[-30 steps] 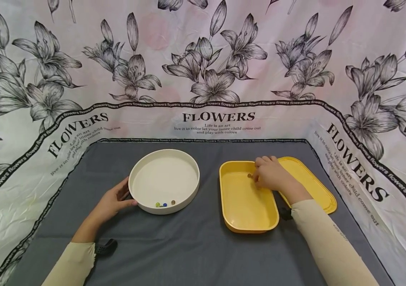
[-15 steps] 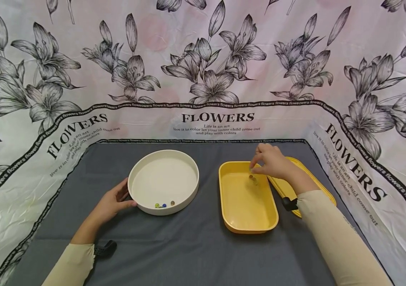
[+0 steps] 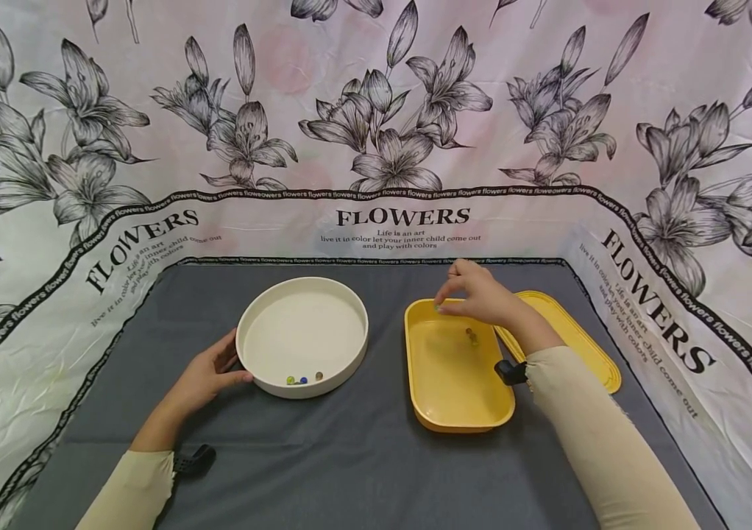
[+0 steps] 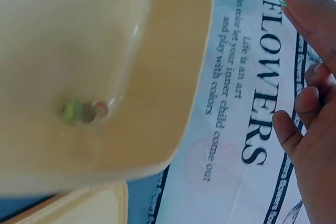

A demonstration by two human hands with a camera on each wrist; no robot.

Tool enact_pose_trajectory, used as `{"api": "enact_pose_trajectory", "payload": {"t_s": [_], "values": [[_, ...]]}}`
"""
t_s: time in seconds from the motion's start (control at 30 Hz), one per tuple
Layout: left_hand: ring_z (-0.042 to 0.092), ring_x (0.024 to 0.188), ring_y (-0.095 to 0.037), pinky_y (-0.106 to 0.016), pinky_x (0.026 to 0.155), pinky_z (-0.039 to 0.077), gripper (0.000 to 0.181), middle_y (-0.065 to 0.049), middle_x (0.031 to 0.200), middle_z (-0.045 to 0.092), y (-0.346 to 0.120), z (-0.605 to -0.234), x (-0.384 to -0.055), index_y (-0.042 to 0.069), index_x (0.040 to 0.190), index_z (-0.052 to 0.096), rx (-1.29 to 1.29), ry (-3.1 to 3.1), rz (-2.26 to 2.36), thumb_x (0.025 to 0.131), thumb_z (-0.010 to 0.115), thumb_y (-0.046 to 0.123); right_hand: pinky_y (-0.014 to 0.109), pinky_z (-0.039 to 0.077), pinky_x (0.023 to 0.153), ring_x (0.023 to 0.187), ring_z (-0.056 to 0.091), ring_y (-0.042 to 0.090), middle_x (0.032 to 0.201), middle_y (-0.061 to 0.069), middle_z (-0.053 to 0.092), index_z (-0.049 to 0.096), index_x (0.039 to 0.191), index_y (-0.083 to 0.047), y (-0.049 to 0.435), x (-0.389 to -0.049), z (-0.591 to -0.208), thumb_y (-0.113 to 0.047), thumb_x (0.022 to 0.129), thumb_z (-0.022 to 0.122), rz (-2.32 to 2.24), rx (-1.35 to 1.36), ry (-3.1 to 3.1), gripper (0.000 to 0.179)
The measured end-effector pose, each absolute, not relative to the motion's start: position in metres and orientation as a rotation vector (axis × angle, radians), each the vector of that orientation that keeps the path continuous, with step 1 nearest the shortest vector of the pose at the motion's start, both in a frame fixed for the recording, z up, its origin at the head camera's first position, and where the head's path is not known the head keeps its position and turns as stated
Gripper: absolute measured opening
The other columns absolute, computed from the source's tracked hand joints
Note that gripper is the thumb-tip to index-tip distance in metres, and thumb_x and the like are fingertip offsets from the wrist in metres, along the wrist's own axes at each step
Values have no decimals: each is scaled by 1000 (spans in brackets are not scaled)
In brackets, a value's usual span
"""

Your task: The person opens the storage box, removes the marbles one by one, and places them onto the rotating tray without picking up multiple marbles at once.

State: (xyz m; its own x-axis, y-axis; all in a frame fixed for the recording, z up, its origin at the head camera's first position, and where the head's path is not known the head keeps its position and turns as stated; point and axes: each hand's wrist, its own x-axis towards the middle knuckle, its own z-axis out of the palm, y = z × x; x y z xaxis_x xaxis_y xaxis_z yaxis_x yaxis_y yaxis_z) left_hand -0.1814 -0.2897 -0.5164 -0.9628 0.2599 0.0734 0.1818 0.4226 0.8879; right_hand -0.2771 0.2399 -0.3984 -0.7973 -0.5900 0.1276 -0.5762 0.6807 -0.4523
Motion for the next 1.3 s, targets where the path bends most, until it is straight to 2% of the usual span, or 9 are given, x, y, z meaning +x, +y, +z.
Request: {"api": "enact_pose_trajectory", "payload": {"t_s": [0.23,0.43,0.7,1.1,1.3], "values": [[29,153,-37,-46,123,32,106,-18,168,25,-291,-516,-180,7,165,19,408,2568,1613,85,86,25,43,21,75,95,31,25,93,6,28,82,102,-14,218,-280,-390,-23,91,81,-854,-1032,2775,15],[27,154,-36,-45,124,30,105,-17,168,24,-292,-518,-181,7,164,19,424,2549,1642,85,86,25,44,22,77,97,31,23,94,3,25,81,103,-16,201,-283,-387,-23,92,80,-932,-1056,2724,14],[26,154,-37,-46,124,31,106,-17,168,24,-293,-520,-180,6,165,19,429,2560,1628,85,86,26,44,24,77,99,32,24,96,5,30,81,101,-20,176,-286,-384,-20,91,81,-984,-1076,2682,10],[26,154,-37,-47,124,32,107,-17,169,23,-295,-517,-181,7,165,18,409,2548,1632,85,86,26,42,24,78,99,31,23,99,5,35,82,101,-19,137,-294,-386,-20,90,82,-997,-1146,2656,12],[27,154,-37,-49,124,32,108,-17,169,23,-294,-517,-181,7,165,17,407,2548,1626,84,87,27,41,24,78,100,32,27,98,4,34,82,104,-14,119,-298,-389,-17,89,82,-985,-1157,2628,14]]}}
